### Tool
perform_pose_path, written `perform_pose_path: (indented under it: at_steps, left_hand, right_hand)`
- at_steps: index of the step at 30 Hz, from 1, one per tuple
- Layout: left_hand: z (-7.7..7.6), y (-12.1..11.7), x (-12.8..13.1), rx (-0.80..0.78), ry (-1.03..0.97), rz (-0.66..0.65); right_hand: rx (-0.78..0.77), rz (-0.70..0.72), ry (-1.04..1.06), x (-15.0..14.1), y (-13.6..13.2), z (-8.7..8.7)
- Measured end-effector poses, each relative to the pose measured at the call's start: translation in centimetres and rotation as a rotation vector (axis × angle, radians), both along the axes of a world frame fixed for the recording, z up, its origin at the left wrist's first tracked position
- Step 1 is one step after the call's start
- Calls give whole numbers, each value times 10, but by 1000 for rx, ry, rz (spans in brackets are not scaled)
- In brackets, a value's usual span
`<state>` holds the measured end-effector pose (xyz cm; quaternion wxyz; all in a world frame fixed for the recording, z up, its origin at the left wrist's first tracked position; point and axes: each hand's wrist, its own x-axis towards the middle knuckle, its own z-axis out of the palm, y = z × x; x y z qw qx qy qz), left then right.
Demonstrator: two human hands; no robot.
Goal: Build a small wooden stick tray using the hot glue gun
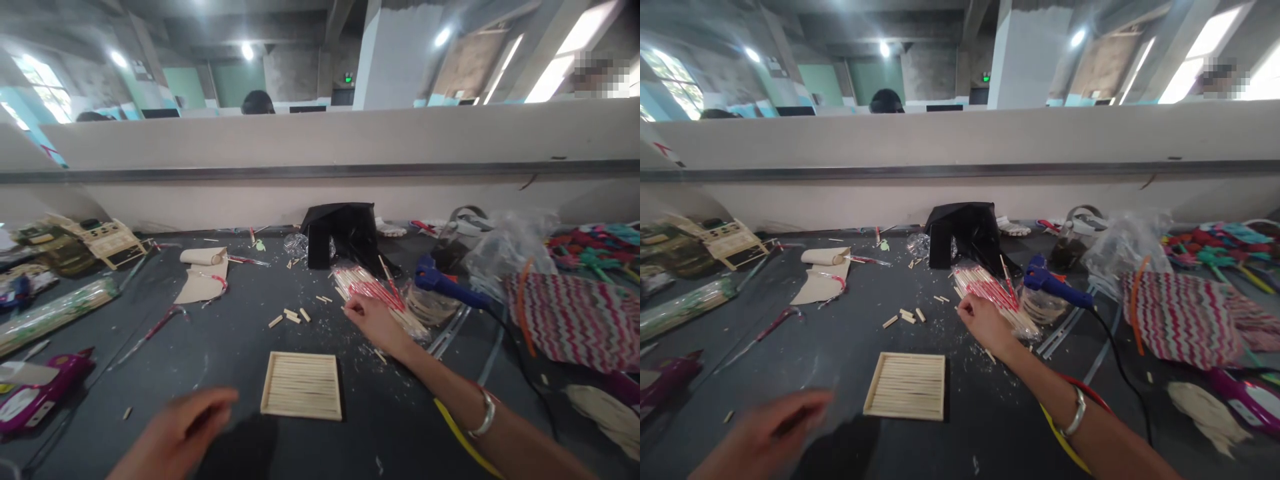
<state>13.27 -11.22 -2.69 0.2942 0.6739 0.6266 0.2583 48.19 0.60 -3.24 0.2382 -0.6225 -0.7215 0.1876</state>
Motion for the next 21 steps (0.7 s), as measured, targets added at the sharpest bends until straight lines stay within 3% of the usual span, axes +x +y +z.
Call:
perform_pose_path:
  at_steps: [1, 4, 9, 13, 16, 18, 21]
  left_hand:
    - [1, 20, 6, -26, 37, -89]
    - [5, 76, 29, 49, 158, -116]
    - [0, 133, 68, 64, 358, -205]
    - [-9, 150, 80, 49, 348, -244]
    - [-11, 153, 79, 38, 308, -264]
    - [-13, 154, 76, 34, 282, -262]
    - [-16, 157, 67, 45, 165, -244]
  right_hand:
    - [30, -36, -25, 0, 1, 1]
    - [100, -81, -85, -7, 3, 3]
    - [33, 71, -100, -41, 7, -6]
    - [1, 109, -134, -67, 16, -19]
    - [-7, 113, -163, -74, 19, -19]
    - [-8, 119, -168, -70, 16, -10]
    - [28, 102, -155, -44, 0, 18]
